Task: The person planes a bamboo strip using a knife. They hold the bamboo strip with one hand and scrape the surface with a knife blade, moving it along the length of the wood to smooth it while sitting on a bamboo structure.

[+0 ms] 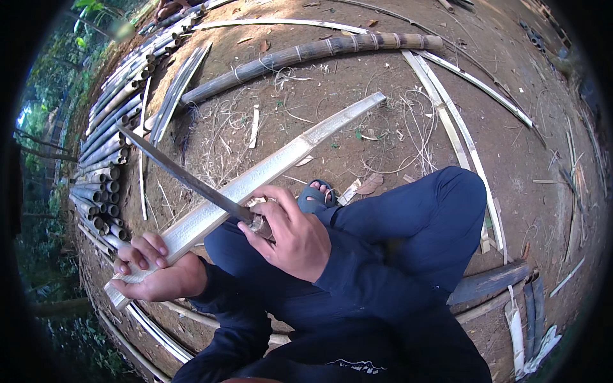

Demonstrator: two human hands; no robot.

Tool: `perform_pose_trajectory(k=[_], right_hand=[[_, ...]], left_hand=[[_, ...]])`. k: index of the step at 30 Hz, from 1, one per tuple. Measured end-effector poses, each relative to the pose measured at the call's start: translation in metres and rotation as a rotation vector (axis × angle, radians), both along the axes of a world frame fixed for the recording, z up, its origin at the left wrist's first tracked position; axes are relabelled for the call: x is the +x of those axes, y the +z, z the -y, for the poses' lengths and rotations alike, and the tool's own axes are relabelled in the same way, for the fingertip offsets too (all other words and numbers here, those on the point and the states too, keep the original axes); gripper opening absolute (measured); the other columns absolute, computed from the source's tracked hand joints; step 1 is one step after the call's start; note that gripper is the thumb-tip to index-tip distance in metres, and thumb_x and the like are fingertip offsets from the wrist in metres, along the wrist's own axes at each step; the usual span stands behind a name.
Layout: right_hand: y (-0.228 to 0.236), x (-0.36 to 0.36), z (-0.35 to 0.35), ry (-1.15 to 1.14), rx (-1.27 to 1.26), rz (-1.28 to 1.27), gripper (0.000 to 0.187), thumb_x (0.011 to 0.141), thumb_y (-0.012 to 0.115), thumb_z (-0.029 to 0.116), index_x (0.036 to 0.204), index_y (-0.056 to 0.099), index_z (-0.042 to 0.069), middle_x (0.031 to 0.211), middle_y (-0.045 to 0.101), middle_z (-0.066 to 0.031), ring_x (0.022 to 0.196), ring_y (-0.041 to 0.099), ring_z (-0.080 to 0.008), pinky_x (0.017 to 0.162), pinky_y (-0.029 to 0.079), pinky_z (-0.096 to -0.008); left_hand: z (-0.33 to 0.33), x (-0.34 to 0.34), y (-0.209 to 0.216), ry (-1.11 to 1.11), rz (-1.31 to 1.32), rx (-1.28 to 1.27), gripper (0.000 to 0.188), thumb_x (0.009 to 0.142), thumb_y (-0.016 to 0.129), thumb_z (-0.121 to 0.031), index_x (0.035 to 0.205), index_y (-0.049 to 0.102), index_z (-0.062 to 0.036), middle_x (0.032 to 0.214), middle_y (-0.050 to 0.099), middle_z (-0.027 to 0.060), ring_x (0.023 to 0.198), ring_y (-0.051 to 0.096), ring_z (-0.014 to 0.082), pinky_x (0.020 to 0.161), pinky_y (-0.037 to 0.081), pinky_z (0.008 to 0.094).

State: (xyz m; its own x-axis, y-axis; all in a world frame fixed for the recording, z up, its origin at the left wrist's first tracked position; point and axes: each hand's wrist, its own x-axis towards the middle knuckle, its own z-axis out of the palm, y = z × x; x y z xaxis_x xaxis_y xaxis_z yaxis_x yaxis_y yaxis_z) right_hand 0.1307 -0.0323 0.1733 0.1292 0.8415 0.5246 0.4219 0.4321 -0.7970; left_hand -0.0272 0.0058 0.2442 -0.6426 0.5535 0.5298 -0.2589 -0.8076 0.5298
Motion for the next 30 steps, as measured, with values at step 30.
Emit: perform_pose_trajectory(k=[30], right_hand=[[-0.12, 0.139, 0.007, -0.161, -0.435, 0.112, 0.024, 0.09, 0.061, 0.012, 0.109, 0.061, -0.003, 0.072, 0.066, -0.0214, 0.064, 0.066, -0.0379, 0.056, 0.051, -0.0468]], left_hand=[[0.008, 0.044, 0.033, 0.13, -0.088, -0.043, 0.029, 0.1, 0.046, -0.034, 0.081, 0.045, -0.0122, 0.063, 0.036, -0.0016, 0.042, 0.031, 0.009, 0.04, 0.027, 0.0246]])
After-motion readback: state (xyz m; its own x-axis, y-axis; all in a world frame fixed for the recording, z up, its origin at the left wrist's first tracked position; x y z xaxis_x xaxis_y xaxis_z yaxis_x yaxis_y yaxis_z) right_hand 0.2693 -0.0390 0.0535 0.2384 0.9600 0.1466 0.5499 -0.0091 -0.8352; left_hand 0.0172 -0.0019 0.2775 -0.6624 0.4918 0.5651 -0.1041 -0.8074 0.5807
